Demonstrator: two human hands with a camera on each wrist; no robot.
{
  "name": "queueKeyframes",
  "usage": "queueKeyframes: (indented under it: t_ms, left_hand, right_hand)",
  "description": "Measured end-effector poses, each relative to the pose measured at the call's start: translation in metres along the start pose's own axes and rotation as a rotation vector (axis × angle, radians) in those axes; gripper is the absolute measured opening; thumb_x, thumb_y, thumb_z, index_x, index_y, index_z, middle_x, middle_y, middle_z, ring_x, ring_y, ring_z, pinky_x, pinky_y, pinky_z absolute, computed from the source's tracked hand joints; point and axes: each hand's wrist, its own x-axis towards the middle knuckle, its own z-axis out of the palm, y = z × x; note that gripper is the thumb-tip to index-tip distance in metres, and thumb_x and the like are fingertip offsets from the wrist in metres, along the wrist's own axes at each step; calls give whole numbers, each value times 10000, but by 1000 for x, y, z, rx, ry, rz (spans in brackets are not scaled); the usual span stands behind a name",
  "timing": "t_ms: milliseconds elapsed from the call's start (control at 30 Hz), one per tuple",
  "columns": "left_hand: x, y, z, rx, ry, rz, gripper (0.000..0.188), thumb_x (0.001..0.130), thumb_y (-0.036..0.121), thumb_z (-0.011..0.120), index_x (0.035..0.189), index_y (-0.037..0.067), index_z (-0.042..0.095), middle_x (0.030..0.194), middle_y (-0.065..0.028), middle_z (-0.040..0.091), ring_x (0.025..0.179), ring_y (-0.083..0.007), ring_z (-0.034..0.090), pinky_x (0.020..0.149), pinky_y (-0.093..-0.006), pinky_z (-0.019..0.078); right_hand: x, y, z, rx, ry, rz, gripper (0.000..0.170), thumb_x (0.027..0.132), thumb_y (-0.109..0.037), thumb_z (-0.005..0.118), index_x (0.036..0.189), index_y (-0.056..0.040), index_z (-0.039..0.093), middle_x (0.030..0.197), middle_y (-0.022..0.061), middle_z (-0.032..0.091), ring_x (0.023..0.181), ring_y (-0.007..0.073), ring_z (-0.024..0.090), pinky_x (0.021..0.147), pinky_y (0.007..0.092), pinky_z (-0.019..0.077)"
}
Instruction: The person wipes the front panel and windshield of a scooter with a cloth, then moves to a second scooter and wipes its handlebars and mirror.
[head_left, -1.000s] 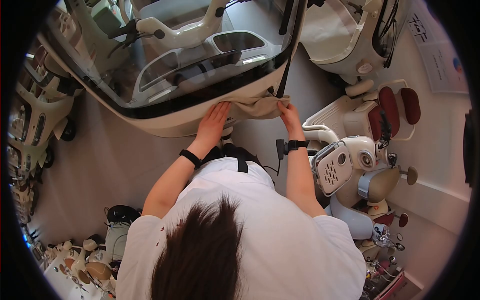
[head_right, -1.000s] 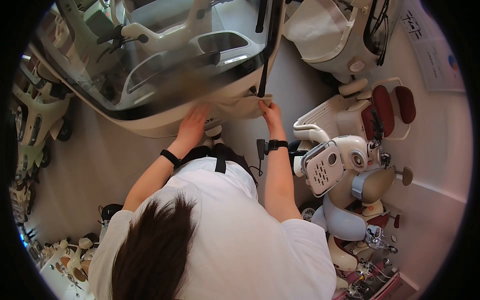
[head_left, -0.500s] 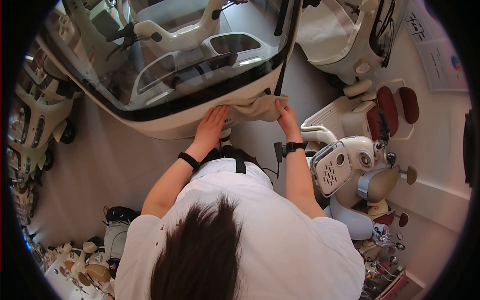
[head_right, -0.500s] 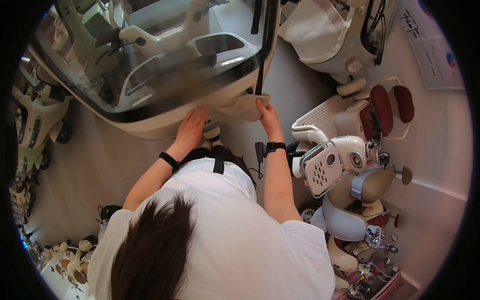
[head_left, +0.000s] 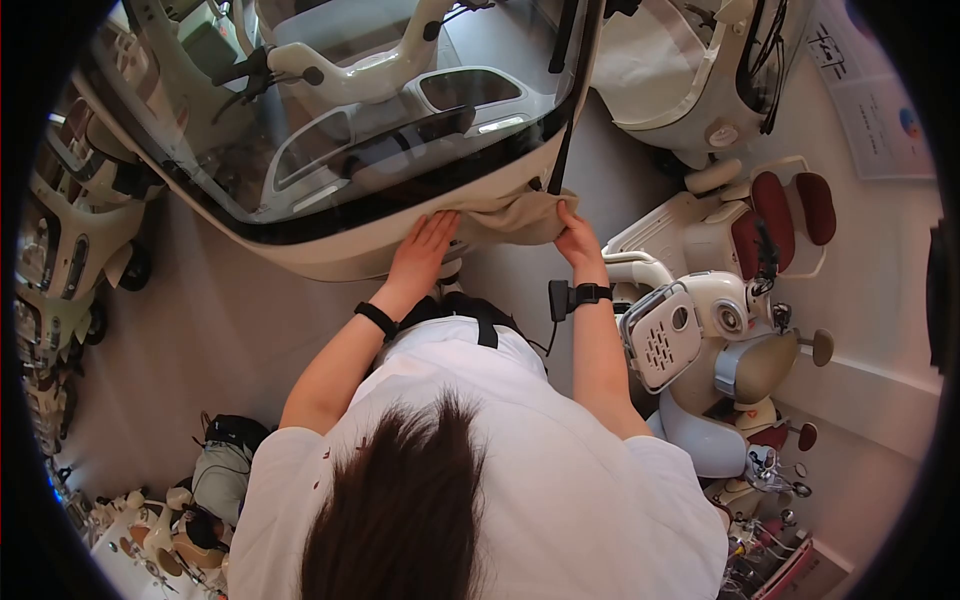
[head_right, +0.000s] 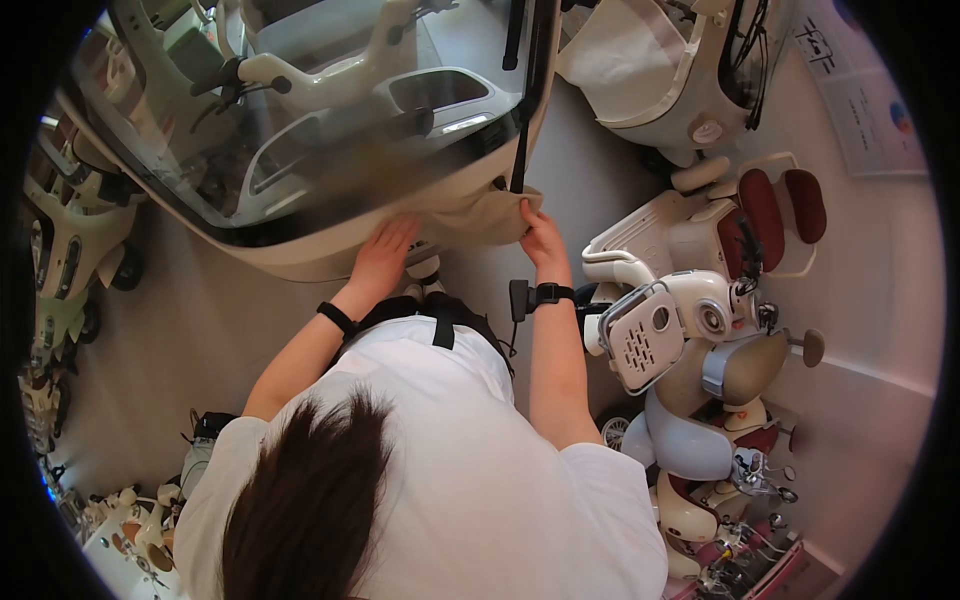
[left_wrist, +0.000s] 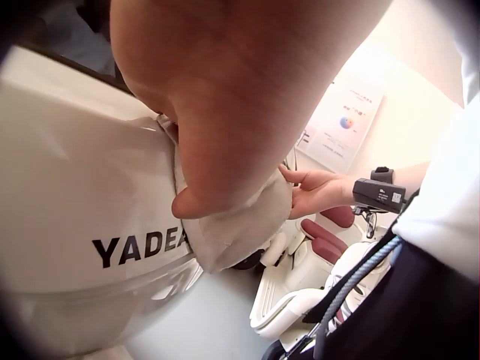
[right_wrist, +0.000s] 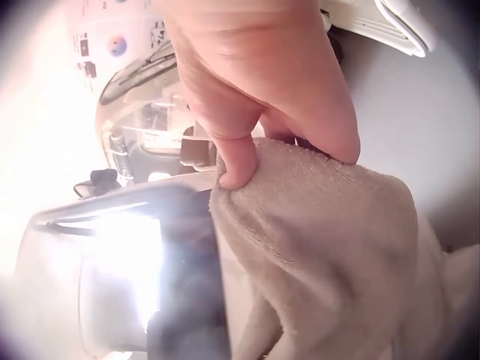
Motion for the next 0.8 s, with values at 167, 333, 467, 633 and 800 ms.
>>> queueKeyframes:
  t_ms: [167,333,467,633,800]
  left_hand:
    - [31,5,1,-32,47,56,726,850,22,567,1557,-2,408,1610,-123,432,1503,-252,385,1269,-402,282]
    - [77,19,13,-111,64,83,708,850,26,568,1543,-12,427,1595,-138,446,1495,-258,400,1268,-397,290]
    - [88,21,29,-148,79,109,716,848,37,578,1544,-14,419,1588,-143,457,1494,-258,405,1267,-405,292]
    - [52,6,13,-105,22,94,716,843,35,581,1541,-8,426,1582,-144,466,1484,-261,418,1265,-411,293]
    - [-19,-13,-21,-59,-25,-37,735,843,32,594,1556,20,415,1607,-114,445,1477,-256,425,1251,-408,317]
  right_hand:
    - [-2,3,7,120,-27,39,666,945,-328,790,1414,67,530,1385,139,633,1280,271,604,1119,407,456]
    - [-10,-1,20,73,32,58,651,954,-347,788,1395,64,543,1375,136,643,1261,266,623,1087,393,489]
    - [-12,0,30,15,58,16,656,960,-365,780,1395,66,542,1368,134,648,1245,261,634,1066,390,506]
    - [-14,12,15,89,-72,-29,585,994,-325,740,1414,30,541,1404,118,628,1299,256,596,1122,394,454]
    - [-23,11,-1,82,-89,7,549,997,-283,735,1417,11,539,1436,102,592,1346,251,533,1149,412,396]
